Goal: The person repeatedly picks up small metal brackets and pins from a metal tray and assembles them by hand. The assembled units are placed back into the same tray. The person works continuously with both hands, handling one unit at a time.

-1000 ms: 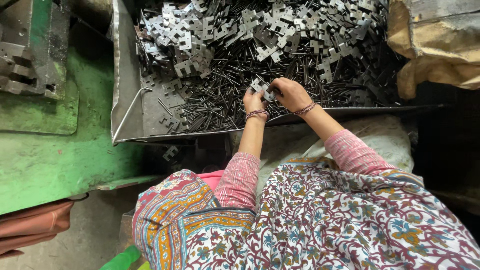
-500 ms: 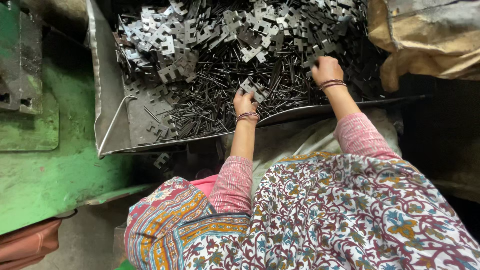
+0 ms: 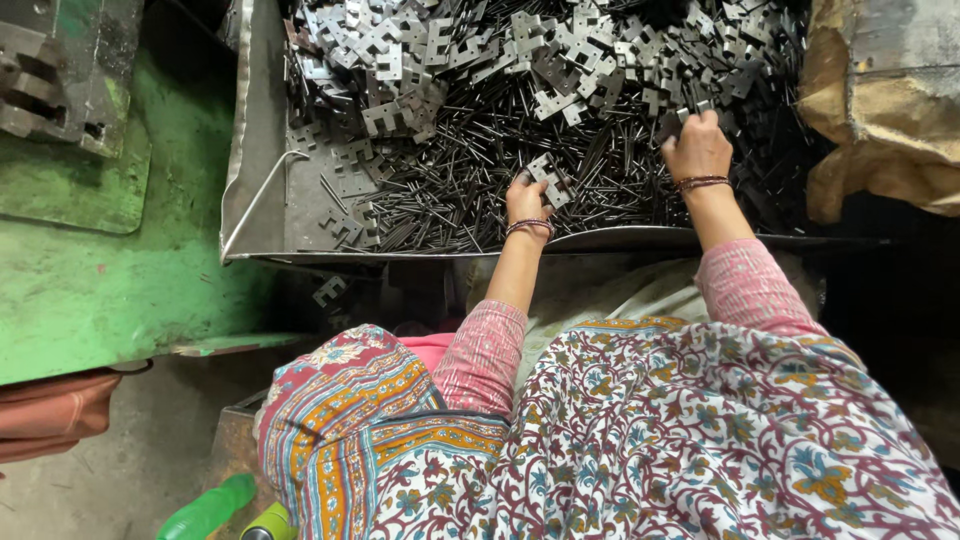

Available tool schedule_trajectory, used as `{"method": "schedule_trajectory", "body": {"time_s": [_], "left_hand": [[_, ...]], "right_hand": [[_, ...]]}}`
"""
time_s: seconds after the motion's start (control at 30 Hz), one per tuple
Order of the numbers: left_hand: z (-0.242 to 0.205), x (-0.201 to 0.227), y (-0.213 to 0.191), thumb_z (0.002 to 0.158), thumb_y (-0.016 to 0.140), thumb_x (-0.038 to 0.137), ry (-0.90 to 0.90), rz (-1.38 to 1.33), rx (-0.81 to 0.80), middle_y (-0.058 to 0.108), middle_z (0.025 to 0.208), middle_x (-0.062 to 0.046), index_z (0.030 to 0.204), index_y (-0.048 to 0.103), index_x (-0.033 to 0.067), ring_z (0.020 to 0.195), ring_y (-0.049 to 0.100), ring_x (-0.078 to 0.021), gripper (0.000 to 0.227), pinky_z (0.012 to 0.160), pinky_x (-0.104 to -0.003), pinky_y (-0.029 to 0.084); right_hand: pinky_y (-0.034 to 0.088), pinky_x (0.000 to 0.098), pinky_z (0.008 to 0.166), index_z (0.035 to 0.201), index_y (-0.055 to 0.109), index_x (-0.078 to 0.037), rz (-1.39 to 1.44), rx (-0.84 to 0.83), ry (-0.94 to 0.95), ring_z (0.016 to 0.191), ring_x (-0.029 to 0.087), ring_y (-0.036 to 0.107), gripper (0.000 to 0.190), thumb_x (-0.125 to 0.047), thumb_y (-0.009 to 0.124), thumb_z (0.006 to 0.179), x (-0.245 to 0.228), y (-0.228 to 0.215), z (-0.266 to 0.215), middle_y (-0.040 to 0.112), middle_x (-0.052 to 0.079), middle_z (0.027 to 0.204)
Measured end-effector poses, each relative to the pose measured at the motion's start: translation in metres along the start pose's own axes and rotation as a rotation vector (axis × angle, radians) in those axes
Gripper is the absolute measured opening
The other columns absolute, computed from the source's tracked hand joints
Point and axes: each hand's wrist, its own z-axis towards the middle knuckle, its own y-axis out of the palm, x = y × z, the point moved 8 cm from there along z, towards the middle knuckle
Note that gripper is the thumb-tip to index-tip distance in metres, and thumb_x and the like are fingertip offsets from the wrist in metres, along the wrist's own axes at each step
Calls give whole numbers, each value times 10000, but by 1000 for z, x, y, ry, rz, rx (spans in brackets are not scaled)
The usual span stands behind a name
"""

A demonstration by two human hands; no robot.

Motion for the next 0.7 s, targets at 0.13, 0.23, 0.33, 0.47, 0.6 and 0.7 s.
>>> {"method": "schedule_trajectory", "body": {"time_s": [0.13, 0.23, 0.33, 0.47, 0.6, 0.7], "left_hand": [[3, -5, 4, 984, 525, 78, -35, -44, -40, 711, 991, -60, 1161, 632, 30, 799, 753, -198, 212, 626, -349, 629], [10, -18, -3, 1009, 542, 202, -107, -13, -17, 722, 929, -19, 1132, 639, 87, 725, 714, -144, 195, 542, -275, 508], [21, -25, -7, 1032, 574, 312, -89, -33, -56, 593, 739, 47, 1030, 660, 125, 547, 534, -85, 206, 432, -249, 367], [28, -31, -11, 1035, 585, 296, -73, -27, -26, 572, 723, 33, 977, 674, 94, 593, 523, -101, 228, 499, -272, 428], [17, -22, -2, 1026, 593, 312, -62, 29, -54, 581, 724, 44, 996, 697, 111, 591, 513, -85, 228, 483, -250, 391], [3, -16, 0, 1008, 567, 301, -120, 45, -30, 636, 771, 31, 1036, 678, 127, 620, 573, -94, 208, 500, -254, 429]], "right_hand": [[602, 338, 724, 1103, 669, -51, 27, 110, -518, 907, 261, 705, 209, -110, 727, 911, -96, -69, -12, 642, 102, 1068], [576, 311, 736, 1111, 678, -74, 34, 45, -930, 884, 186, 657, 163, -124, 693, 956, -163, -98, -36, 591, 25, 978], [541, 290, 691, 1055, 693, -113, -128, -11, -1262, 849, 150, 623, 191, -156, 664, 871, -203, -103, -57, 588, 7, 983], [524, 285, 702, 1097, 716, -130, -90, -6, -1352, 875, 143, 613, 258, -176, 649, 852, -219, -98, -60, 589, -6, 1006], [551, 318, 741, 1166, 732, -136, 132, -47, -1244, 915, 187, 644, 339, -109, 677, 832, -207, -88, -54, 633, 46, 1099], [582, 350, 881, 1267, 718, -142, 399, 90, -773, 1050, 262, 680, 396, -43, 672, 887, -172, -93, -31, 672, 99, 1220]]}}
